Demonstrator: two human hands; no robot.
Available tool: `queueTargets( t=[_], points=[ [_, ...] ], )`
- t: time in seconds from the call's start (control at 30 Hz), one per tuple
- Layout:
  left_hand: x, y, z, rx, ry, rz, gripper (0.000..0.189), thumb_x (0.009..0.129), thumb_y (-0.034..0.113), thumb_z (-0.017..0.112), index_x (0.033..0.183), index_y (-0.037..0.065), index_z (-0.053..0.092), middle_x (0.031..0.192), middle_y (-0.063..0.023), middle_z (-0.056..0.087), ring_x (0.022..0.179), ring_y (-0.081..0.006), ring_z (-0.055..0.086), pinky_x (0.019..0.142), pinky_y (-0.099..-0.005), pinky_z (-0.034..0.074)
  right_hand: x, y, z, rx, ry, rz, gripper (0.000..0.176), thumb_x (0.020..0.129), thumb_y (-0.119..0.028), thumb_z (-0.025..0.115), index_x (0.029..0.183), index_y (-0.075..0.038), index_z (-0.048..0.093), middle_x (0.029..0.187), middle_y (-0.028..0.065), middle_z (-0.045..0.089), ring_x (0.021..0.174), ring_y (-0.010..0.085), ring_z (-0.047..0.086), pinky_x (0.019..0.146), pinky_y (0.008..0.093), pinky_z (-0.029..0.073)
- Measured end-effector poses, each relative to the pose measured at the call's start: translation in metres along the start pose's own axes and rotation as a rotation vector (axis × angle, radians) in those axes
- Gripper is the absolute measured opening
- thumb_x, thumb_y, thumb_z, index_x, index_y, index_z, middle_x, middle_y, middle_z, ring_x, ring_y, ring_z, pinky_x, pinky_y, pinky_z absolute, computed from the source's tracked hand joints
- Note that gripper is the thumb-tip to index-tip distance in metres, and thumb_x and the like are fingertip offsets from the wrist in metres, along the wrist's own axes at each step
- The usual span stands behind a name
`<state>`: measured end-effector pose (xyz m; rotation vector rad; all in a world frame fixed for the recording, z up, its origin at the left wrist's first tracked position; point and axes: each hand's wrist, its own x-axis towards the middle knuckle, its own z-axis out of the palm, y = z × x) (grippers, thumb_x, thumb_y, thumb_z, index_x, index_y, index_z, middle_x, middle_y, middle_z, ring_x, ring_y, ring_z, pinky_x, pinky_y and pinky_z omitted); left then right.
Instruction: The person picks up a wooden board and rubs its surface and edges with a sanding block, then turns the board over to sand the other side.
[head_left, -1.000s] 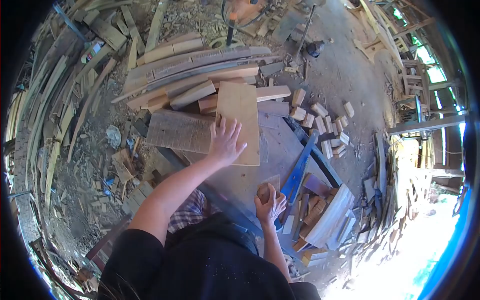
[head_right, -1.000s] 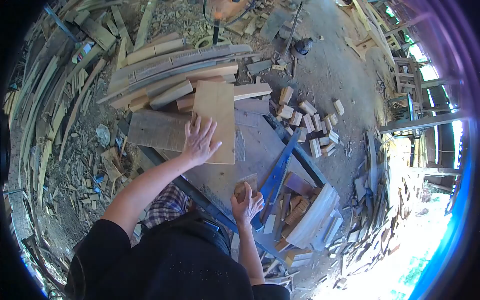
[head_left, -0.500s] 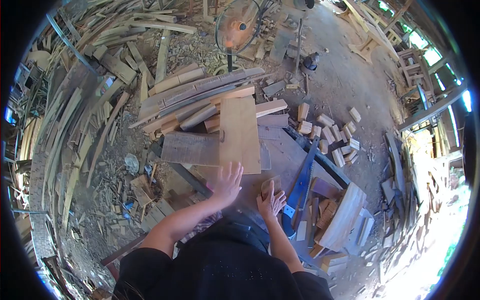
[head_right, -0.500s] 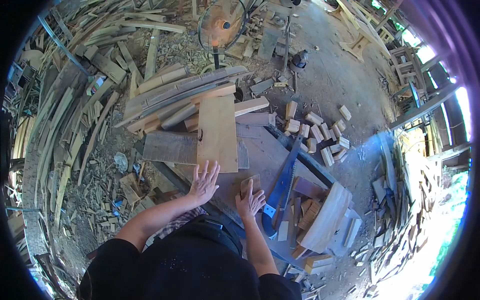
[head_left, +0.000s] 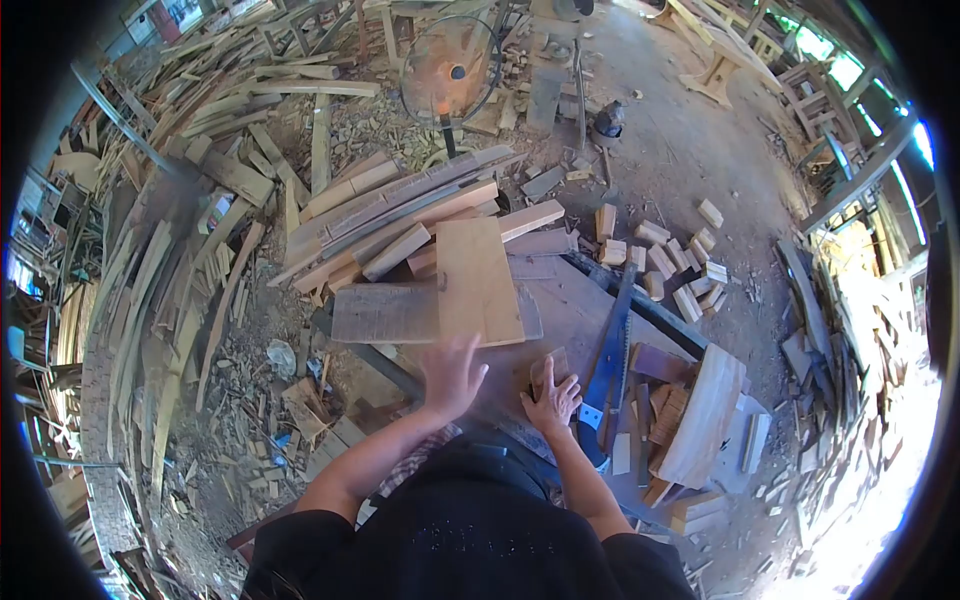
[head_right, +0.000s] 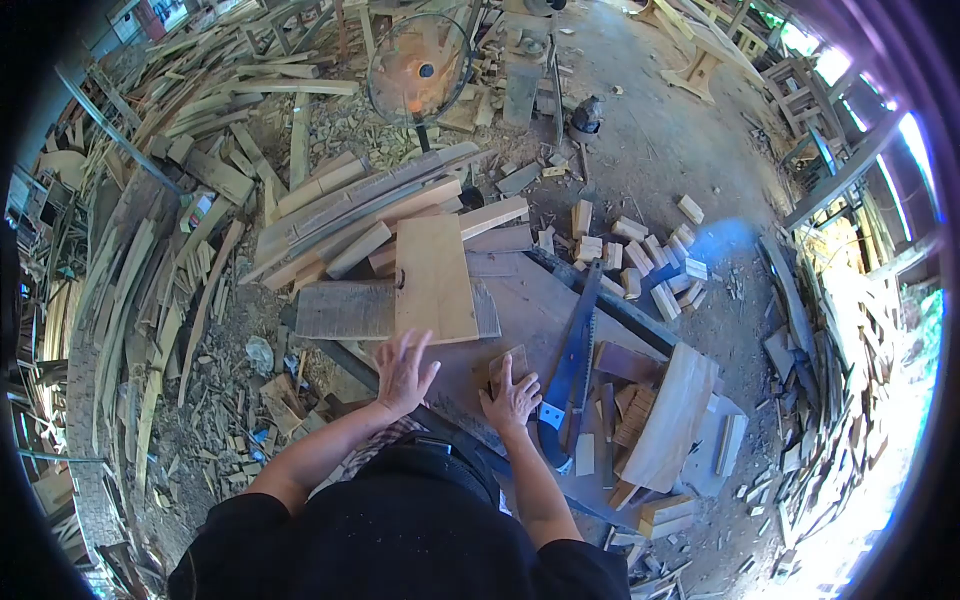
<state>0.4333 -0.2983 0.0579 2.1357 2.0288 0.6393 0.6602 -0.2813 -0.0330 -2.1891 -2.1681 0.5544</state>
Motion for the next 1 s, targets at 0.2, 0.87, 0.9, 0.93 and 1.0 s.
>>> queueTargets(
  t=[0.2,0.87,0.9,0.93,1.0],
  points=[
    [0.006,-0.044,0.067,-0.649,0.180,-0.848,0.067,0.092,0.047,0.071,0.142,0.012,0.042,0.135,-0.0164,0.050,0.124,-0.0282,0.051,0.097,-0.0506,0.042,-0.002,0.007,0.010,0.075,0.143,-0.026,0.098,0.078,-0.045,0.078,0.160,-0.036,0.024,0.140,0.0421,0.031,0.123,0.0549,0.039,0.103,0.0593,0.035],
    [-0.047,-0.137,0.001,-1.779,0.104,-1.220,0.033,0.093,0.019,0.070,0.122,0.009,0.056,0.082,-0.0031,0.071,0.069,-0.0202,0.067,0.077,-0.0341,0.056,0.018,0.003,-0.056,0.551,0.108,0.115,0.099,0.073,-0.041,0.082,0.158,-0.028,0.033,0.113,0.0277,0.052,0.113,0.0456,0.050,0.104,0.0545,0.039],
    [-0.065,-0.168,0.036,-1.774,0.105,-1.227,0.033,0.093,0.019,0.070,0.122,0.009,0.056,0.082,-0.0031,0.071,0.069,-0.0202,0.067,0.077,-0.0341,0.056,0.017,0.001,-0.058,0.528,0.112,0.112,0.099,0.073,-0.040,0.082,0.158,-0.028,0.033,0.113,0.0268,0.052,0.112,0.0448,0.050,0.103,0.0546,0.039],
    [-0.078,-0.193,0.073,-1.420,0.238,-1.206,0.040,0.093,0.027,0.071,0.125,0.008,0.055,0.089,-0.0051,0.072,0.076,-0.0207,0.070,0.081,-0.0374,0.055,0.018,-0.003,-0.064,0.542,0.099,0.136,0.097,0.071,-0.036,0.085,0.156,-0.025,0.038,0.121,0.0278,0.054,0.119,0.0425,0.054,0.105,0.0524,0.042],
    [-0.094,-0.230,0.104,-1.065,0.351,-1.166,0.048,0.093,0.035,0.071,0.129,0.007,0.055,0.096,-0.0072,0.074,0.082,-0.0212,0.072,0.085,-0.0407,0.055,0.019,-0.006,-0.065,0.552,0.044,0.155,0.100,0.072,-0.036,0.085,0.158,-0.022,0.035,0.127,0.0268,0.052,0.126,0.0398,0.050,0.107,0.0539,0.039]
  ],
)
